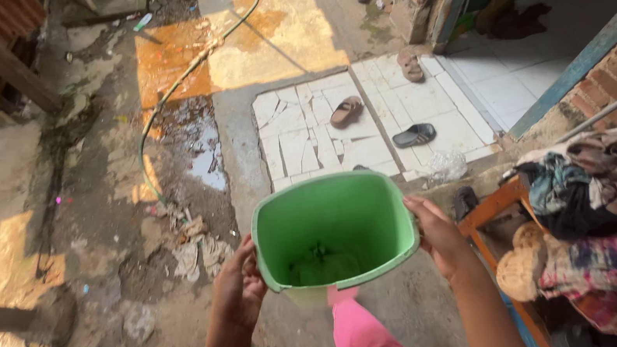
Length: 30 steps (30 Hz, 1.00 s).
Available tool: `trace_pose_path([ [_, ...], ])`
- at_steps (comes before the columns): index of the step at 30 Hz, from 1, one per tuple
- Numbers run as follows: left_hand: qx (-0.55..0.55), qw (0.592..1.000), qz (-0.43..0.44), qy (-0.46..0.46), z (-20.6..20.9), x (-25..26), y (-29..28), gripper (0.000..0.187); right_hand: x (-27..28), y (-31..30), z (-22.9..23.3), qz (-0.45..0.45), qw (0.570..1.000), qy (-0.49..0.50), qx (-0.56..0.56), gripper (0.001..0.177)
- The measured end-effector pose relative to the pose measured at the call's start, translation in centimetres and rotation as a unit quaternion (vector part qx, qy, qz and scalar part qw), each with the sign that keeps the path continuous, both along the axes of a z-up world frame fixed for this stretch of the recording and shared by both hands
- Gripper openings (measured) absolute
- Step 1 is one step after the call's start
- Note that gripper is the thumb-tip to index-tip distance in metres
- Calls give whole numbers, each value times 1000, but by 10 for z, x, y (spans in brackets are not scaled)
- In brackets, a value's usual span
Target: The person picks up a small bin, carries it outdoors to a trash pile, empties the contents, and then gathers additional litter from the ground by hand to place it in a plastic bag.
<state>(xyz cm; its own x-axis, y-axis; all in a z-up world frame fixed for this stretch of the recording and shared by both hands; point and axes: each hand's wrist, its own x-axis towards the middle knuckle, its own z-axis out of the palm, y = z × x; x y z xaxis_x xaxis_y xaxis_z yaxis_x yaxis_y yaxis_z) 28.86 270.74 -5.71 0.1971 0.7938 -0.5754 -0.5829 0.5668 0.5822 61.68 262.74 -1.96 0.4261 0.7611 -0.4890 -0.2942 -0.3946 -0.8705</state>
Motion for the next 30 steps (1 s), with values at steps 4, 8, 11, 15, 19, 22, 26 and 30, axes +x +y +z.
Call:
trace_pose_path([
  [4,49,821,-158,-546,-48,17,94,39,31,81,-17,-16,1000,25,-3,39],
  [8,-66,993,-77,-54,-44,41,183,48,61,170,-23,16,998,41,34,33],
  [11,-92,992,-77,-26,-27,69,249,49,75,235,-13,8,997,-9,-74,29],
  [15,-39,994,-97,-10,-13,99,323,48,95,308,-10,22,999,-14,-42,32],
  [19,-66,993,-102,1,-8,126,401,45,122,381,-9,12,999,-18,-43,32],
  [22,-44,991,-122,-18,-21,145,458,46,137,420,-26,-12,999,-15,-38,32],
  [26,-63,979,-193,-3,-49,180,557,48,166,485,-50,-81,996,8,-47,33],
  [30,-57,952,-298,-37,-79,229,669,52,192,548,-74,-167,985,24,-40,32],
])
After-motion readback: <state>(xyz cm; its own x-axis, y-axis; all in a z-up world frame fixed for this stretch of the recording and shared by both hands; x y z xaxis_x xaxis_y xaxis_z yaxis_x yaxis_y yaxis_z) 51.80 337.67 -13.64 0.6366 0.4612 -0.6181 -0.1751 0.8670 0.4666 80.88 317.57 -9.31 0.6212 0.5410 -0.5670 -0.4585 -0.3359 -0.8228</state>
